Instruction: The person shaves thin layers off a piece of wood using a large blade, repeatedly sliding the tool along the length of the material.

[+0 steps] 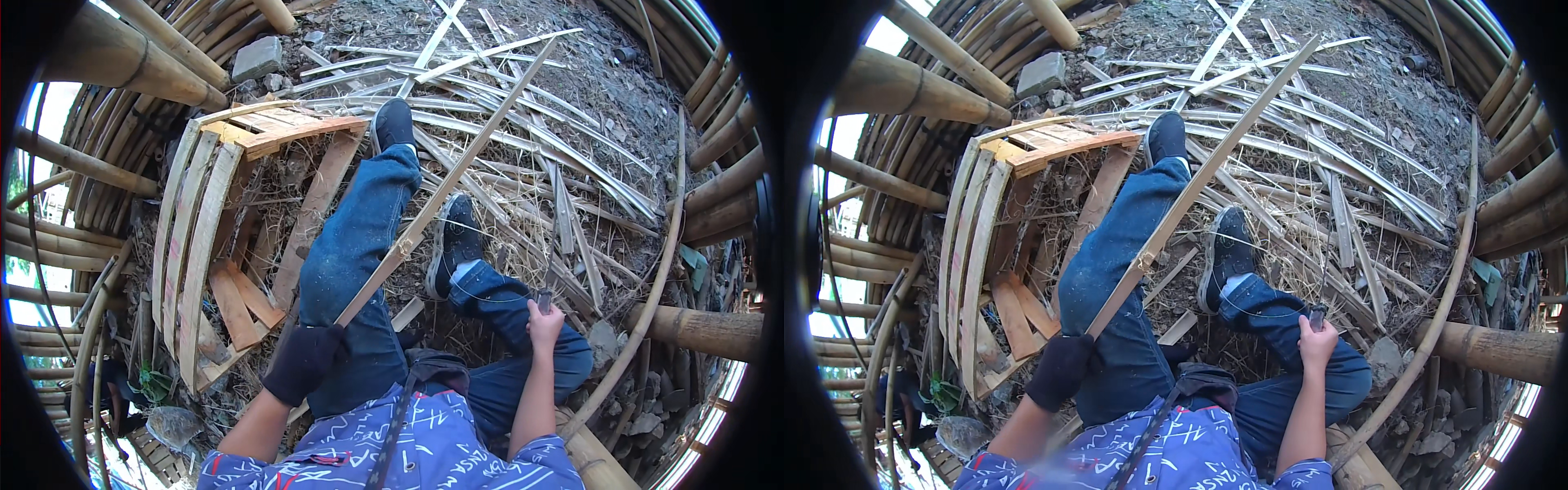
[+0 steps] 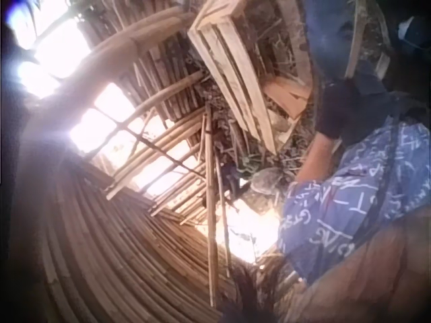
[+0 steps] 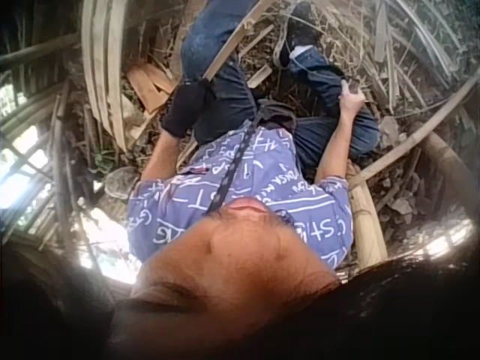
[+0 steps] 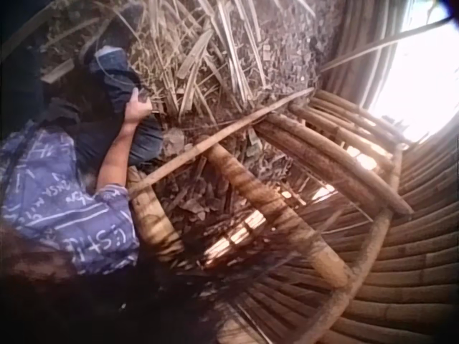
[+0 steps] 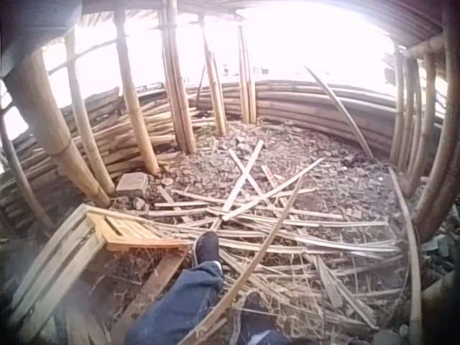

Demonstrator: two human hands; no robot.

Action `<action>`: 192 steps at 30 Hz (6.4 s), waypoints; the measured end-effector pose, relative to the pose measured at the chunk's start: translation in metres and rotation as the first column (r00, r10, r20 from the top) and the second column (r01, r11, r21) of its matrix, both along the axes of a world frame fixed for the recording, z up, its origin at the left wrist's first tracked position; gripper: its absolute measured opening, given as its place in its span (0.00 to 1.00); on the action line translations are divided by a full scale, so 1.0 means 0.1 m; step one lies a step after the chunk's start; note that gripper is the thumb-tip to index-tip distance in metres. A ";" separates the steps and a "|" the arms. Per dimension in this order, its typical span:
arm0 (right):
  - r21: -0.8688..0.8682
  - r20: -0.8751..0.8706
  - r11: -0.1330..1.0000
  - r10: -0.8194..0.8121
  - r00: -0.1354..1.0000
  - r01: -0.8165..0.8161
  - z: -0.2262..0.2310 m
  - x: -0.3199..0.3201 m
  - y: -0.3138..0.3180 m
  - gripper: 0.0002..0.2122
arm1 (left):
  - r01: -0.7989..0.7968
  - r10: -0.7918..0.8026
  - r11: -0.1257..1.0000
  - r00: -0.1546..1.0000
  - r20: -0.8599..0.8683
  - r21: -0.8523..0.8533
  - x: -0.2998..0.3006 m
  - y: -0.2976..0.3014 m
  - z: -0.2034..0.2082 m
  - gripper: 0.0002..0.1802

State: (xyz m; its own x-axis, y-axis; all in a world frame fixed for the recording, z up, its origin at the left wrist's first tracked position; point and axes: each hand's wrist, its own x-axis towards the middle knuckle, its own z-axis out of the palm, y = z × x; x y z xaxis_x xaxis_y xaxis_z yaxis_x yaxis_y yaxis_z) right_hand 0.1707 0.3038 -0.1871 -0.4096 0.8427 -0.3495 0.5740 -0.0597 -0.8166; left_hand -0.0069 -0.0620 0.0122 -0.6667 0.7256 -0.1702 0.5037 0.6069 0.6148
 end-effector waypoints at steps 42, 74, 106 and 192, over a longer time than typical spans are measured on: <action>0.640 -0.166 0.639 0.658 0.735 -0.427 1.23 -1.48 -0.97 0.08 | 0.117 -0.113 0.993 0.981 -0.158 0.015 0.00 0.03 -0.06 0.07; 0.765 0.276 0.518 0.273 0.922 -0.383 1.03 -2.21 0.44 0.06 | 0.129 -0.139 0.986 0.986 -0.088 -0.106 0.17 -0.13 -0.07 0.07; -0.524 -0.498 0.850 -0.245 0.832 -0.063 0.96 -1.10 -1.00 0.06 | -0.252 0.264 0.964 0.940 0.218 -0.080 0.48 -0.36 -0.15 0.19; 0.556 0.305 0.213 0.847 0.436 -0.803 1.44 -1.74 -0.72 0.10 | -0.295 0.300 0.936 0.954 -0.002 -0.193 0.71 -0.30 -0.27 0.13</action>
